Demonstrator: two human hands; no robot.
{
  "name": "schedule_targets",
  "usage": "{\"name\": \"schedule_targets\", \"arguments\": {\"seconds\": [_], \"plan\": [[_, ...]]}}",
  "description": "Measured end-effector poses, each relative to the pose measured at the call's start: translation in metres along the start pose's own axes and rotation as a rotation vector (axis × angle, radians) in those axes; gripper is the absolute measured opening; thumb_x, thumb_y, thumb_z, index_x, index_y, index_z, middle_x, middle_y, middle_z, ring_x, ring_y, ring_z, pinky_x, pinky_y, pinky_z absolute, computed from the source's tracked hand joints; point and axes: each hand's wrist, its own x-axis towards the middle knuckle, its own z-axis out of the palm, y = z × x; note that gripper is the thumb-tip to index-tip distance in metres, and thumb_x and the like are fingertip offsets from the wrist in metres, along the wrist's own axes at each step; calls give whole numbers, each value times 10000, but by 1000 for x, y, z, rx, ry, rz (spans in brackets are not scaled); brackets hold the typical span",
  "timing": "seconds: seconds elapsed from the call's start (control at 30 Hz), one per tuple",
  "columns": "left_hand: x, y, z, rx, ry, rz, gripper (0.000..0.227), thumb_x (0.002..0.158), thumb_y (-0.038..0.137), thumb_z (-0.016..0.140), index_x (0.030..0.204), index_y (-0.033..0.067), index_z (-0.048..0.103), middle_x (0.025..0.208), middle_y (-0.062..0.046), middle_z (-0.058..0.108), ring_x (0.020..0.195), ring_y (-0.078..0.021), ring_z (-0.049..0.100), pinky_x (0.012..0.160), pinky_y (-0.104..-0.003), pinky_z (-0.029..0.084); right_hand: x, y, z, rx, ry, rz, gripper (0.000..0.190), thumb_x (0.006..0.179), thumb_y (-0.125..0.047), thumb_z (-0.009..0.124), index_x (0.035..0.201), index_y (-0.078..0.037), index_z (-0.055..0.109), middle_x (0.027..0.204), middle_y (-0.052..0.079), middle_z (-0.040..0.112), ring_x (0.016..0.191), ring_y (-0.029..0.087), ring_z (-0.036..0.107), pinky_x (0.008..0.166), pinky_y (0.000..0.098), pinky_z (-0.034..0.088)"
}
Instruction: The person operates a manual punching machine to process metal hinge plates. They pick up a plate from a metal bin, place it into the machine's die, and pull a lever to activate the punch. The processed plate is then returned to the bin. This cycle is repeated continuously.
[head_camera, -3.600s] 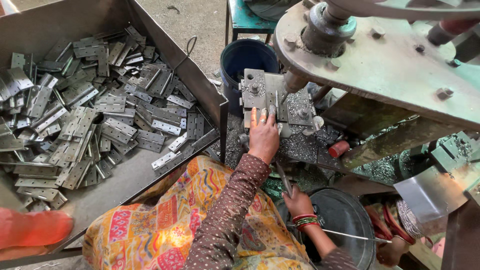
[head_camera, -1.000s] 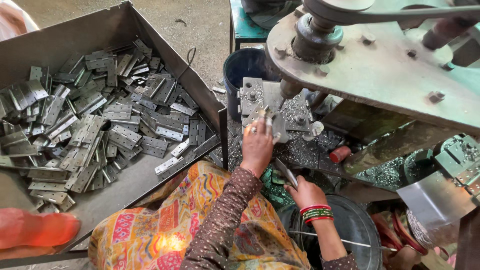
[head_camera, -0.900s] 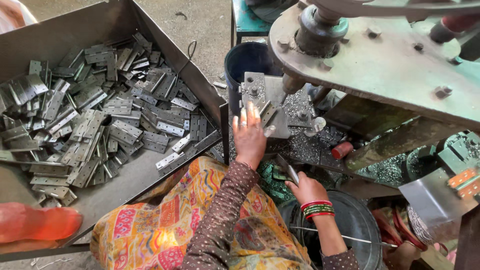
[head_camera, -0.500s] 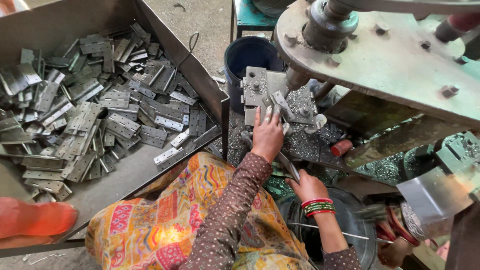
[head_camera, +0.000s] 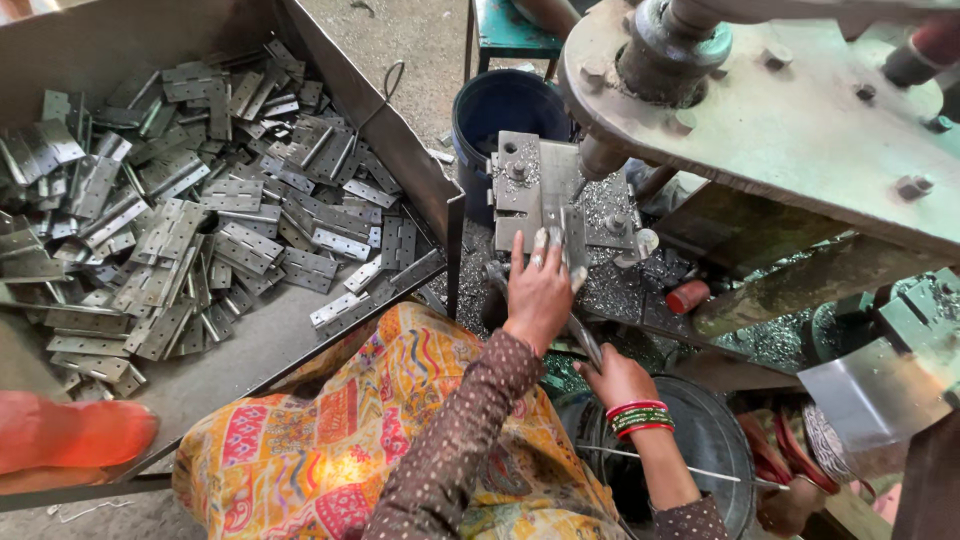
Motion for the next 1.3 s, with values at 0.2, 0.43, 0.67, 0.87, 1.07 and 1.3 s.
{"name": "schedule_targets", "arguments": {"seconds": [0.2, 0.43, 0.67, 0.87, 1.07, 1.3], "plan": [[29, -11, 21, 59, -45, -2, 308, 878, 161, 576, 1067, 6, 763, 1265, -154, 682, 1334, -320, 546, 1245, -581, 160, 11, 27, 45, 32, 36, 23, 483, 887, -533, 655, 964, -59, 600, 816, 252, 709, 817, 461, 696, 732, 560, 534], [13, -12, 20, 44, -100, -3, 268, 910, 152, 576, 1032, 17, 772, 1321, -177, 663, 1332, -324, 544, 1268, -570, 162, 3, 42, 119, 189, 132, 35, 429, 907, -470, 634, 1023, -62, 572, 827, 263, 700, 806, 484, 688, 704, 569, 539], [30, -18, 31, 44, -15, -12, 268, 916, 200, 594, 980, 25, 787, 1367, -174, 628, 1333, -338, 530, 1215, -583, 169, 22, 39, 47, 9, 23, -29, 546, 869, -567, 685, 963, -36, 608, 846, 268, 717, 838, 465, 698, 746, 551, 547], [45, -20, 40, 31, -259, -61, 255, 923, 163, 559, 895, 96, 804, 1396, -117, 620, 1365, -311, 511, 1232, -577, 146, 8, 36, 96, 150, 158, 54, 490, 884, -518, 663, 1004, -44, 631, 805, 269, 702, 787, 473, 691, 707, 557, 535], [27, -21, 29, 17, -152, -16, 243, 899, 175, 583, 932, 101, 812, 1346, -131, 654, 1346, -325, 532, 1234, -573, 159, 28, 50, 88, 181, 21, 25, 555, 847, -559, 694, 957, -20, 623, 806, 238, 722, 776, 426, 726, 710, 522, 550], [53, -27, 36, 23, -193, -45, 264, 950, 192, 565, 951, 68, 798, 1389, -139, 623, 1315, -304, 549, 1255, -589, 148, 34, 55, 65, 55, 0, 43, 541, 864, -584, 674, 996, -61, 633, 856, 233, 723, 836, 424, 723, 755, 506, 556]]}}
